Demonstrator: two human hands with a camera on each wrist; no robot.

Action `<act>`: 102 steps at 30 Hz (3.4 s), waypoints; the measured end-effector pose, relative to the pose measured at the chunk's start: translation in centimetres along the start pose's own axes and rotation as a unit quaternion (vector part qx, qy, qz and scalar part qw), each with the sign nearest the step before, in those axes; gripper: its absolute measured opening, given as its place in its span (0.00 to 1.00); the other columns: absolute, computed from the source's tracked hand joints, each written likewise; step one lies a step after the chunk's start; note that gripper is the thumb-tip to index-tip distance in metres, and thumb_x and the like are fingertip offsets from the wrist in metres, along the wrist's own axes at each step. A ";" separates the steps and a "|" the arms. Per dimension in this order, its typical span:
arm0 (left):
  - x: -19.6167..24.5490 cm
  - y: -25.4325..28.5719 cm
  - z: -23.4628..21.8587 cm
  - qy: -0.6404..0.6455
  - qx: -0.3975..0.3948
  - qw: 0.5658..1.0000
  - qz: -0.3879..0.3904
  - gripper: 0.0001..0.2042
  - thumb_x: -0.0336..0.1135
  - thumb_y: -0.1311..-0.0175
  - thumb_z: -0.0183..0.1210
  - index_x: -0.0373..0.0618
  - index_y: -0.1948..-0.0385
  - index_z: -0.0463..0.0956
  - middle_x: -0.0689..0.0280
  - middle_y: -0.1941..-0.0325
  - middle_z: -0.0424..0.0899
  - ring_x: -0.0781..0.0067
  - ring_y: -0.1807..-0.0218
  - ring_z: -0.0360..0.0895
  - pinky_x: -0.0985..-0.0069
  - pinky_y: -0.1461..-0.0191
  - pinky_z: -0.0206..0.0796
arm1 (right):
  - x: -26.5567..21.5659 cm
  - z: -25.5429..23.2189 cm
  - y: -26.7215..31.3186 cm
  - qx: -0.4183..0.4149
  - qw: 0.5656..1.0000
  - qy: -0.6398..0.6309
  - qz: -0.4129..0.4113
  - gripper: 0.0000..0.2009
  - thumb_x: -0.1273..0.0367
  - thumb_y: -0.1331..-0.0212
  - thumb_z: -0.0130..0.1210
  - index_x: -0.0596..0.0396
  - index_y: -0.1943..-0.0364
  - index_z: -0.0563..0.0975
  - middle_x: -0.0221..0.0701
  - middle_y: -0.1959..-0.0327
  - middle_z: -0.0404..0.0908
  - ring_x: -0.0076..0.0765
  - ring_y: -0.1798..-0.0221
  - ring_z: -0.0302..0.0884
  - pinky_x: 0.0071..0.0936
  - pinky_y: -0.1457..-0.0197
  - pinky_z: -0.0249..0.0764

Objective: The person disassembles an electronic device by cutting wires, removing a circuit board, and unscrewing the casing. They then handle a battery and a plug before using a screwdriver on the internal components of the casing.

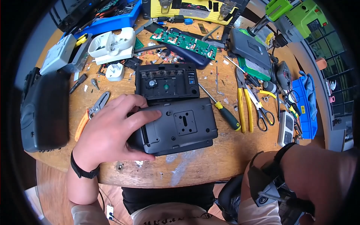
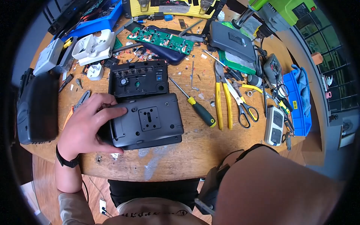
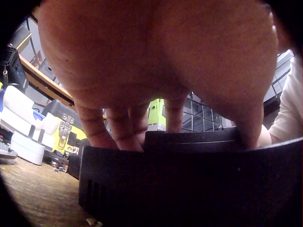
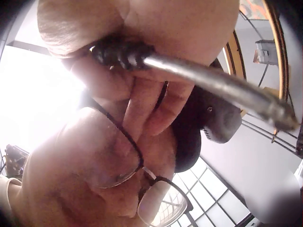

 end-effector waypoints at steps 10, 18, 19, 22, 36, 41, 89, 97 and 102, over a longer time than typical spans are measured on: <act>-0.2 0.2 0.1 0.004 0.012 1.000 0.005 0.43 0.57 0.70 0.82 0.49 0.44 0.82 0.57 0.45 0.76 0.49 0.43 0.77 0.60 0.40 0.71 | -0.2 0.2 -0.1 0.001 1.000 -0.004 -0.006 0.09 0.80 0.41 0.62 0.53 0.67 0.72 0.28 0.81 0.80 0.27 0.78 0.83 0.25 0.76 0.79; -0.1 0.1 0.2 0.002 0.003 1.000 0.001 0.43 0.56 0.71 0.82 0.49 0.45 0.82 0.57 0.45 0.76 0.49 0.43 0.77 0.60 0.40 0.71 | -0.6 0.6 -0.1 -0.001 1.000 -0.005 -0.013 0.09 0.80 0.41 0.61 0.53 0.67 0.72 0.28 0.82 0.80 0.28 0.78 0.83 0.25 0.76 0.80; -0.1 0.1 0.1 0.003 0.003 1.000 -0.001 0.43 0.56 0.71 0.82 0.49 0.45 0.82 0.57 0.45 0.76 0.49 0.43 0.77 0.60 0.39 0.71 | -0.4 0.6 -0.1 -0.001 1.000 -0.004 -0.011 0.09 0.80 0.41 0.61 0.53 0.67 0.72 0.28 0.82 0.80 0.28 0.78 0.83 0.25 0.76 0.80; -0.1 0.1 0.1 -0.002 0.009 1.000 0.004 0.43 0.56 0.71 0.82 0.49 0.45 0.82 0.57 0.45 0.76 0.49 0.43 0.77 0.59 0.39 0.70 | -0.1 0.6 -0.1 0.002 1.000 0.001 -0.006 0.09 0.80 0.41 0.61 0.53 0.67 0.72 0.28 0.82 0.80 0.28 0.78 0.83 0.26 0.76 0.80; -0.1 0.0 0.2 -0.002 0.005 1.000 0.007 0.43 0.58 0.71 0.82 0.47 0.45 0.82 0.56 0.46 0.76 0.49 0.44 0.77 0.60 0.40 0.71 | -1.2 0.9 -0.5 0.002 1.000 -0.005 -0.017 0.09 0.80 0.41 0.61 0.54 0.67 0.71 0.29 0.82 0.80 0.28 0.79 0.84 0.26 0.76 0.80; -0.1 0.1 0.2 -0.001 0.008 1.000 0.006 0.43 0.57 0.71 0.82 0.47 0.45 0.82 0.56 0.46 0.76 0.49 0.45 0.77 0.60 0.41 0.71 | -0.1 0.9 -0.4 0.002 1.000 0.001 -0.005 0.09 0.80 0.41 0.61 0.54 0.67 0.71 0.29 0.82 0.80 0.28 0.79 0.84 0.26 0.77 0.81; 0.2 -0.2 -0.4 -0.010 -0.007 1.000 0.016 0.41 0.58 0.67 0.82 0.49 0.45 0.82 0.57 0.46 0.77 0.50 0.45 0.78 0.60 0.42 0.72 | 0.4 1.6 -2.1 0.016 0.998 0.014 -0.061 0.09 0.80 0.39 0.59 0.55 0.67 0.70 0.31 0.83 0.80 0.30 0.81 0.84 0.29 0.78 0.82; 1.9 -0.2 -1.0 -0.049 -0.032 0.998 0.023 0.36 0.50 0.59 0.80 0.46 0.45 0.79 0.55 0.47 0.78 0.48 0.45 0.78 0.59 0.41 0.72 | -0.2 0.8 -3.4 0.116 0.984 0.059 -0.122 0.09 0.78 0.38 0.59 0.53 0.68 0.69 0.29 0.84 0.79 0.29 0.82 0.83 0.26 0.78 0.81; 3.5 -0.4 -1.2 -0.075 -0.047 0.996 0.006 0.38 0.50 0.56 0.79 0.46 0.42 0.75 0.54 0.45 0.77 0.47 0.45 0.78 0.59 0.40 0.72 | -2.4 -0.6 -2.6 0.200 0.961 0.091 -0.165 0.08 0.74 0.35 0.56 0.49 0.68 0.68 0.25 0.86 0.76 0.23 0.86 0.78 0.22 0.80 0.77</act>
Point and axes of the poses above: each hand's wrist, its own y-axis away from the middle knuckle, its own z-axis out of the palm, x = y × z, the point moved 3 cm from there along -y, towards the middle knuckle
